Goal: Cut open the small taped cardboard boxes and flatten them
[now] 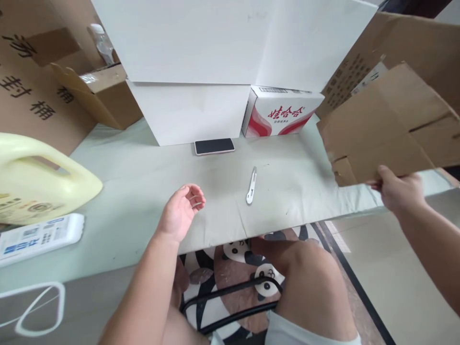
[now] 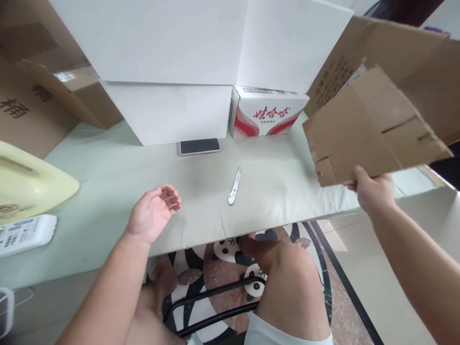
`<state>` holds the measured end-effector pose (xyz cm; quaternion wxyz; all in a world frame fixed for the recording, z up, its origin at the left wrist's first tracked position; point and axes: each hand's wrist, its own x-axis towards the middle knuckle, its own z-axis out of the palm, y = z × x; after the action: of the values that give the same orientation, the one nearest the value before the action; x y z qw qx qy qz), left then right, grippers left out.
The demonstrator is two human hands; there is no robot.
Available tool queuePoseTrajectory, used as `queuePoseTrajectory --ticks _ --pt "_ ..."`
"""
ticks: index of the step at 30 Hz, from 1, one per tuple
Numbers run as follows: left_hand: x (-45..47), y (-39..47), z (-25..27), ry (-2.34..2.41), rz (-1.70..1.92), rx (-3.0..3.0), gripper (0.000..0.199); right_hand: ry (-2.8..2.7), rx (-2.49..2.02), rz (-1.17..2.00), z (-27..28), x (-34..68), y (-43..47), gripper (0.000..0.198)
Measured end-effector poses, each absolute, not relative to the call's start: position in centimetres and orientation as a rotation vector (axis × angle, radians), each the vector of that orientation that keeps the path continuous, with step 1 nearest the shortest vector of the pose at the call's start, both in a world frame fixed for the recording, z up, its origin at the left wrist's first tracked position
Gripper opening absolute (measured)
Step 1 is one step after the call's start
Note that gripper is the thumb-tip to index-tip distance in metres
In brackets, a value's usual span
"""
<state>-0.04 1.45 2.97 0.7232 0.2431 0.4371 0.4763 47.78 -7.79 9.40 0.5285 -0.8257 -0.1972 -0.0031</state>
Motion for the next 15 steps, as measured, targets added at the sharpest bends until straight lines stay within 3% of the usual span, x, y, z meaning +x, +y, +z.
queuePoseTrajectory --ticks 4,7,9,15 --pt "0.5 2.0 2.7 0.997 1.039 0.573 0.022 -0.459 -1.981 0.108 12.9 49.8 0.9 0.006" --pt "0.7 2.3 2.5 1.014 1.029 0.589 0.022 -0.512 -2.033 0.299 14.5 50.3 5.3 0.038" --pt "0.7 2.4 2.5 1.01 1.029 0.591 0.023 -0.551 -2.092 0.378 14.1 49.7 6.2 0.049" --pt "-0.3 2.2 3.1 0.985 1.052 0.599 0.024 -0.885 -2.302 0.519 9.2 44.9 4.6 0.029"
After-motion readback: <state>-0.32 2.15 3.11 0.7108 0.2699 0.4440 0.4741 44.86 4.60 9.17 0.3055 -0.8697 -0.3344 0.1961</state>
